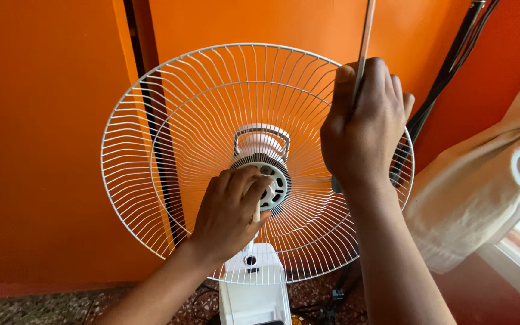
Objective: The person attaches a fan blade to the motor hub of a standing electric fan and secures it by tightening the central hub nut. The person uses a flat metal tool to hold the hub while turning the nut with their fingers.
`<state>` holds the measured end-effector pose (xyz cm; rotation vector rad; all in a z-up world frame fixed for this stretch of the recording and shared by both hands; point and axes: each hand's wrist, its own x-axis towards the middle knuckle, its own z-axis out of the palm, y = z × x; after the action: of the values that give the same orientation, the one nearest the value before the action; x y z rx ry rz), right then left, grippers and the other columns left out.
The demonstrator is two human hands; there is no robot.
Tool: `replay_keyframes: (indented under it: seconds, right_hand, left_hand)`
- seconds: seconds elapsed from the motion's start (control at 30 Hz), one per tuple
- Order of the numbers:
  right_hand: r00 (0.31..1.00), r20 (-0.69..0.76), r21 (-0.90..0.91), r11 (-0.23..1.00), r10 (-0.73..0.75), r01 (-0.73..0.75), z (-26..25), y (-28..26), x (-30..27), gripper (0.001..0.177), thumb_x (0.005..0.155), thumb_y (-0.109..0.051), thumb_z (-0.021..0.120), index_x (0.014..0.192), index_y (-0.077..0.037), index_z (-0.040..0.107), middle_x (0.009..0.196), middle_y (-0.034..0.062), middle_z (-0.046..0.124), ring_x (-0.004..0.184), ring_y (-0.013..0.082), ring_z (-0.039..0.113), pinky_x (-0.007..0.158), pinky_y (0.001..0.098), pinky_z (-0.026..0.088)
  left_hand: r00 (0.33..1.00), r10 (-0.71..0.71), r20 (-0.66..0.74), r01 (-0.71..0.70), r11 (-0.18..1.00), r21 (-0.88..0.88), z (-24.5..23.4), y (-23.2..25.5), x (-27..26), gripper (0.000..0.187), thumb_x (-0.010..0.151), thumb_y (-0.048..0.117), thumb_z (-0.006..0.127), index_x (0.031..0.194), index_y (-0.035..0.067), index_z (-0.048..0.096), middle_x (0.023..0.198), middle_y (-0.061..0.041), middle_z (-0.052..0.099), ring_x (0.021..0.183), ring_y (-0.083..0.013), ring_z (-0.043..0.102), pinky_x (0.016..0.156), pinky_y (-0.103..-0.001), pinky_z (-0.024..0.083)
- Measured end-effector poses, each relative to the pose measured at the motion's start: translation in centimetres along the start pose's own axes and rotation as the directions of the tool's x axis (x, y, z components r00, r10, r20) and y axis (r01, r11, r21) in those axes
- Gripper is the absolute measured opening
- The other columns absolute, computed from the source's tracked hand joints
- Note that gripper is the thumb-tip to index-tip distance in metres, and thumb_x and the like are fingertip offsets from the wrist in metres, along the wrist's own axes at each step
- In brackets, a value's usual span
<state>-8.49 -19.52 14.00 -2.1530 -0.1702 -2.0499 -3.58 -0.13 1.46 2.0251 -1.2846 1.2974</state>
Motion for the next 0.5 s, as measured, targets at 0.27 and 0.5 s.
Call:
replay_keyframes:
  seconds: [0.27, 0.5]
  right_hand:
    - [1.0, -0.014, -0.016, 1.0, 0.019, -0.02, -0.1, -0.2, 0.5, 0.029, 0.118, -0.027, 0.054, 0.098, -0.006, 0.055, 0.086, 0.01, 0.059, 0.086, 0.0316, 0.055, 0.081, 0.0453, 0.035]
    - [0.999, -0.03, -0.002, 1.0, 0.026, -0.026, 0.4, 0.2, 0.6, 0.023, 0.113, -0.022, 0.06, 0.098, -0.005, 0.055, 0.085, 0.01, 0.06, 0.086, 0.0324, 0.056, 0.08, 0.045, 0.035]
  left_hand:
    - [0.997, -0.046, -0.055, 0.049, 0.997, 0.058, 0.6, 0.5, 0.8, 0.049, 0.077, 0.016, 0.086, 0.119, 0.006, 0.063, 0.12, -0.011, 0.057, 0.107, -0.0304, 0.055, 0.09, -0.045, 0.049]
    - [0.996, -0.084, -0.027, 0.083, 0.996, -0.034, 1.1, 0.7, 0.0, 0.052, 0.078, 0.016, 0.085, 0.123, 0.002, 0.062, 0.122, -0.016, 0.055, 0.109, -0.0325, 0.055, 0.091, -0.042, 0.052]
